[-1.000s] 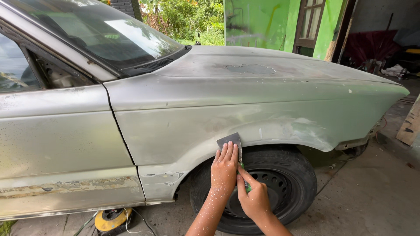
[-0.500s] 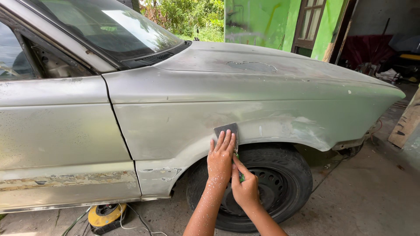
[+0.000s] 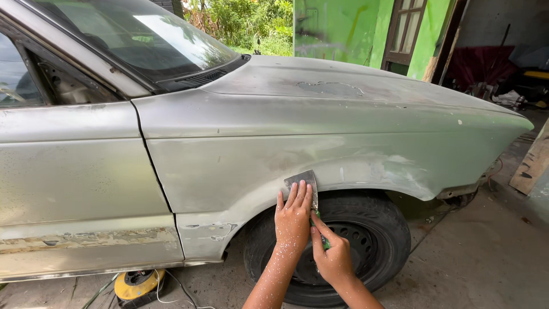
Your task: The person uses a hand scraper to remove paint and surface material from the front fender of a silver car. The scraping is performed repeatedly over the same area above the front wheel, with the person occasionally pausing to wipe the surface with their hand.
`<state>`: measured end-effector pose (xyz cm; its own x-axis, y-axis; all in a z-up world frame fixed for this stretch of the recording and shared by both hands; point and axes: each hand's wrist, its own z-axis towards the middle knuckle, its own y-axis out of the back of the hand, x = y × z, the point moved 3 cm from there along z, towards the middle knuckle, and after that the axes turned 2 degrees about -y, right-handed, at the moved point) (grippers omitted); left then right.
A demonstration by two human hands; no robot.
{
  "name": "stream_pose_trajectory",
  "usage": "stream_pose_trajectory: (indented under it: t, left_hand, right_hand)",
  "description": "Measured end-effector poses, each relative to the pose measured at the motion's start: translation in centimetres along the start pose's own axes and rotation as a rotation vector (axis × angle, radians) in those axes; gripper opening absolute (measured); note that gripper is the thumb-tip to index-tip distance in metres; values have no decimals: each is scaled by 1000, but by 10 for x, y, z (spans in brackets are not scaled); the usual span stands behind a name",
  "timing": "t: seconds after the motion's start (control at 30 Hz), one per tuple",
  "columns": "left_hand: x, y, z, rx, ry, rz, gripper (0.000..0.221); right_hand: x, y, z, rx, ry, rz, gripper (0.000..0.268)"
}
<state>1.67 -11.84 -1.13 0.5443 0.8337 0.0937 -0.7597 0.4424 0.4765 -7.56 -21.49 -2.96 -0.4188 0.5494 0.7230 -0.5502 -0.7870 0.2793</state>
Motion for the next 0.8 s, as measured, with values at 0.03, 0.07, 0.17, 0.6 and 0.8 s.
stream_pose_trajectory:
  t: [0.03, 0.07, 0.17, 0.6, 0.8]
  left_hand:
    - [-1, 2, 2, 2, 2, 0, 72]
    - [-1, 3, 4, 16, 21, -5, 74]
    - [5, 8, 15, 30, 69, -4, 77]
    - [4, 7, 6, 6, 49, 34, 77]
    - [-3, -2, 0, 73, 77, 86, 86]
  right_hand:
    - [3, 0, 1, 3, -1, -1, 40]
    - [7, 0, 3, -10, -8, -15, 39]
    - [13, -8, 12, -51, 13, -16, 37]
    - [20, -1, 8, -21, 70, -54, 37]
    - [38, 12, 6, 64, -72, -96, 39]
